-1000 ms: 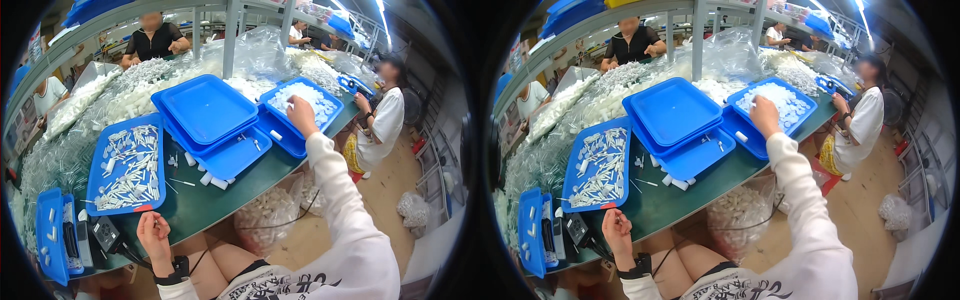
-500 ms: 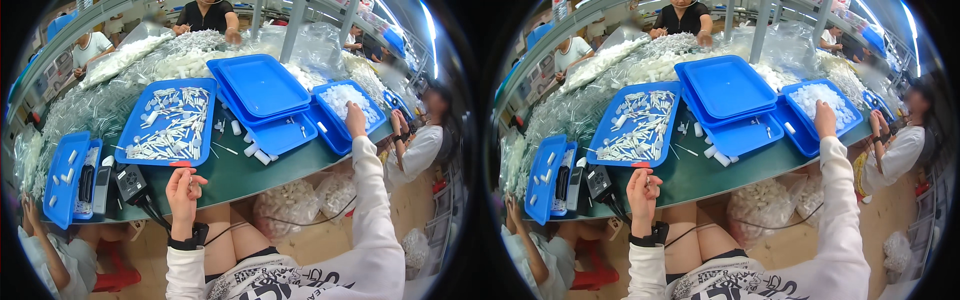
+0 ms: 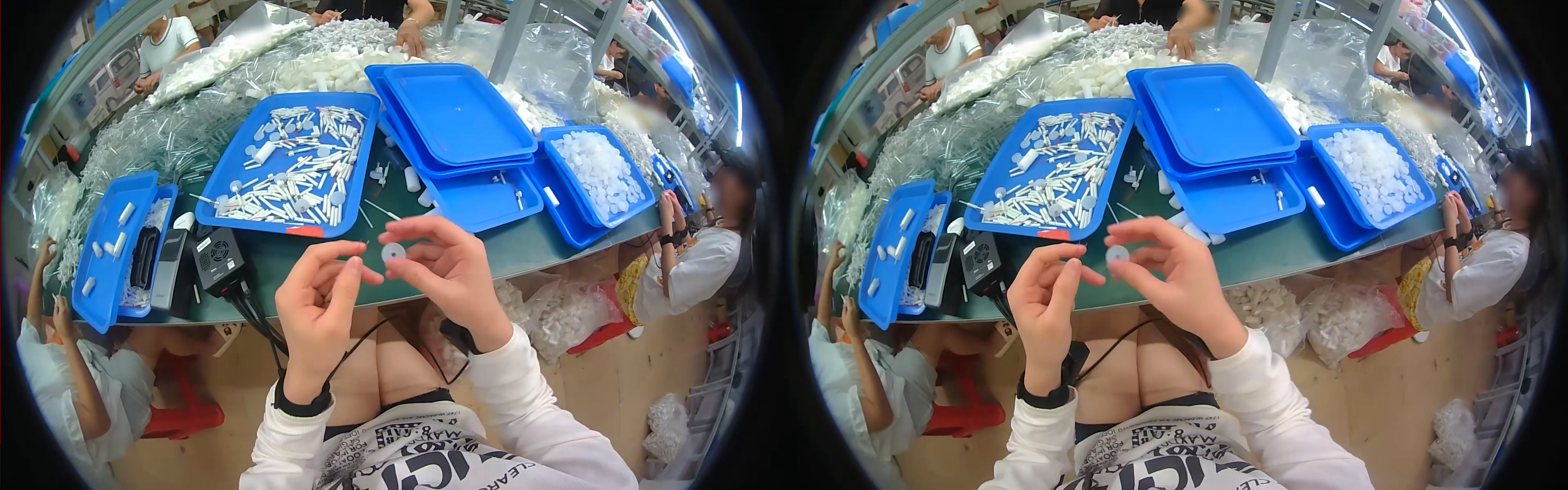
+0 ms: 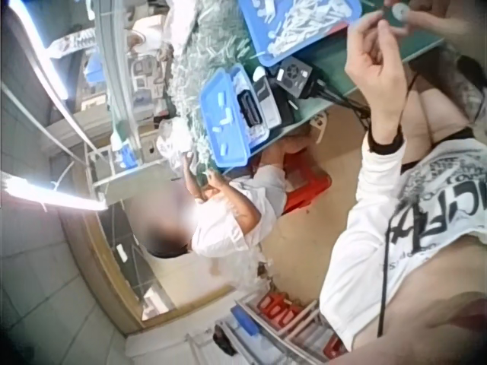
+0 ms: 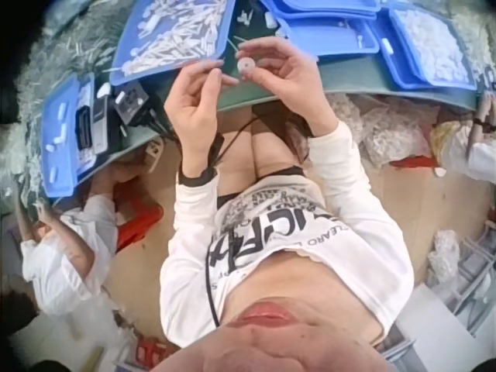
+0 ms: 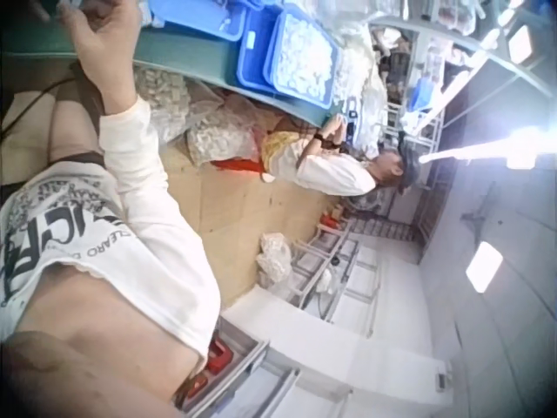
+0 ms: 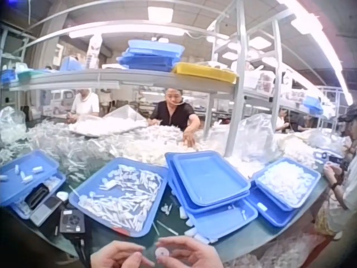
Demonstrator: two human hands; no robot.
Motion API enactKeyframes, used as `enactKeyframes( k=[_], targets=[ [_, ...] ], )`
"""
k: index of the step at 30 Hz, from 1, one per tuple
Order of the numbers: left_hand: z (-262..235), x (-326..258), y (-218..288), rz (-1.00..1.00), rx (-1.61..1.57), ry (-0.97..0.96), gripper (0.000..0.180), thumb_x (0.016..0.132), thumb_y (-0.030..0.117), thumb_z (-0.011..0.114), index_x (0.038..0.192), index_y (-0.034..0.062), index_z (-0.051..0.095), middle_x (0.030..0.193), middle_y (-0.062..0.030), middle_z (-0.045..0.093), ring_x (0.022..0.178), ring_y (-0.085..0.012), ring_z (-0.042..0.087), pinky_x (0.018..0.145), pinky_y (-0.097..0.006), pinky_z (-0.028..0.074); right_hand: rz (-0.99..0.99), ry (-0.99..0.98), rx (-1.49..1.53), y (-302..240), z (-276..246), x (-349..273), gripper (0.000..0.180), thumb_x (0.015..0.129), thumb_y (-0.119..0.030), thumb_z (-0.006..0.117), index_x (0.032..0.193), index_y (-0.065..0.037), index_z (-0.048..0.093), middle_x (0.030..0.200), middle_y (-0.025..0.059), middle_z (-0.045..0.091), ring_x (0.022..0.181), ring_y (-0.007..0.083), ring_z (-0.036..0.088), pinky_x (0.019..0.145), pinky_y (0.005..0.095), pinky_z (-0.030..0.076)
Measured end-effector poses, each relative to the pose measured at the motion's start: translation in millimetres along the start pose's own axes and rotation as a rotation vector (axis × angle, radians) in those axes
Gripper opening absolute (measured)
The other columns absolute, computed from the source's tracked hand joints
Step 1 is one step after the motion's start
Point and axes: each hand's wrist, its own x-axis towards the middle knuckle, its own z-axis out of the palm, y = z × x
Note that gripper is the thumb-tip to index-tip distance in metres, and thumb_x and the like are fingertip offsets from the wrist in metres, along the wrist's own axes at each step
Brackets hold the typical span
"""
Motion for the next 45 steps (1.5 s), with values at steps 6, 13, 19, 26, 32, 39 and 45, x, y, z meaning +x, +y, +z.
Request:
enactKeyframes(
  k=[6, 13, 19, 26, 32, 39, 45],
  targets=[
    [4, -5, -2, 0.092, 0.003, 0.043, 0.008, 0.089, 0.002, 0.057, 0.095, -0.002, 0.06, 0.076, -0.0047, 0.066, 0.065, -0.0028, 0.058, 0.049, -0.015, 0.035, -0.078, -0.115, -0.094, -7, 6, 7, 0.037, 0.08, 0.007, 0.063, 0.117, 0.004, 0.058, 0.109, 0.0123, 0.06, 0.093, 0.0164, 0.063, 0.08, 0.0268, 0.052],
    [4, -4, -1, 0.247, 0.36, 0.044, 0.008, 0.084, -0.001, 0.061, 0.092, 0.0004, 0.063, 0.075, -0.0047, 0.065, 0.057, -0.0061, 0.056, 0.045, -0.02, 0.037, -0.225, -0.111, -0.202, -16, -1, 3, 0.034, 0.078, 0.006, 0.063, 0.112, -0.002, 0.063, 0.099, 0.0084, 0.063, 0.087, 0.015, 0.065, 0.077, 0.0259, 0.053],
    [6, -5, 4, 0.45, 0.653, 0.033, 0.009, 0.082, -0.003, 0.06, 0.09, -0.0001, 0.062, 0.072, -0.0076, 0.06, 0.056, -0.0129, 0.054, 0.047, -0.024, 0.04, -0.271, -0.105, -0.297, -16, -5, 2, 0.035, 0.077, 0.006, 0.064, 0.11, -0.003, 0.063, 0.097, 0.0084, 0.064, 0.084, 0.0171, 0.066, 0.074, 0.0259, 0.053],
    [3, -7, 11, 0.417, 0.806, -0.025, 0.011, 0.081, -0.005, 0.06, 0.09, -0.0007, 0.061, 0.071, -0.009, 0.057, 0.058, -0.0174, 0.055, 0.05, -0.028, 0.041, -0.292, -0.133, -0.405, -19, -4, 2, 0.034, 0.076, 0.005, 0.066, 0.109, -0.004, 0.064, 0.096, 0.0089, 0.064, 0.083, 0.0176, 0.067, 0.072, 0.0271, 0.052],
    [2, -5, 3, 0.516, 0.847, -0.001, 0.016, 0.077, 0.0, 0.065, 0.092, 0.0055, 0.062, 0.066, -0.0053, 0.052, 0.046, -0.0203, 0.05, 0.043, -0.031, 0.039, -0.303, -0.128, -0.484, -16, -3, -1, 0.032, 0.076, 0.005, 0.066, 0.106, -0.004, 0.065, 0.096, 0.0085, 0.065, 0.085, 0.0181, 0.066, 0.072, 0.028, 0.053],
    [6, -5, 6, 0.338, 0.692, -0.052, 0.01, 0.081, 0.002, 0.062, 0.09, 0.0054, 0.061, 0.069, -0.0089, 0.058, 0.052, -0.0247, 0.056, 0.045, -0.032, 0.043, -0.247, -0.185, -0.463, -16, -8, -2, 0.03, 0.076, 0.004, 0.066, 0.106, -0.005, 0.065, 0.097, 0.0077, 0.064, 0.083, 0.0166, 0.066, 0.073, 0.0264, 0.054],
    [4, -8, 7, 0.303, 0.701, -0.078, 0.008, 0.082, 0.003, 0.062, 0.09, 0.0052, 0.06, 0.072, -0.0104, 0.06, 0.054, -0.0257, 0.057, 0.046, -0.033, 0.044, -0.147, -0.2, -0.322, -13, -9, -2, 0.03, 0.077, 0.003, 0.067, 0.106, -0.004, 0.066, 0.097, 0.0079, 0.064, 0.083, 0.0156, 0.066, 0.075, 0.0261, 0.054]
  ],
)
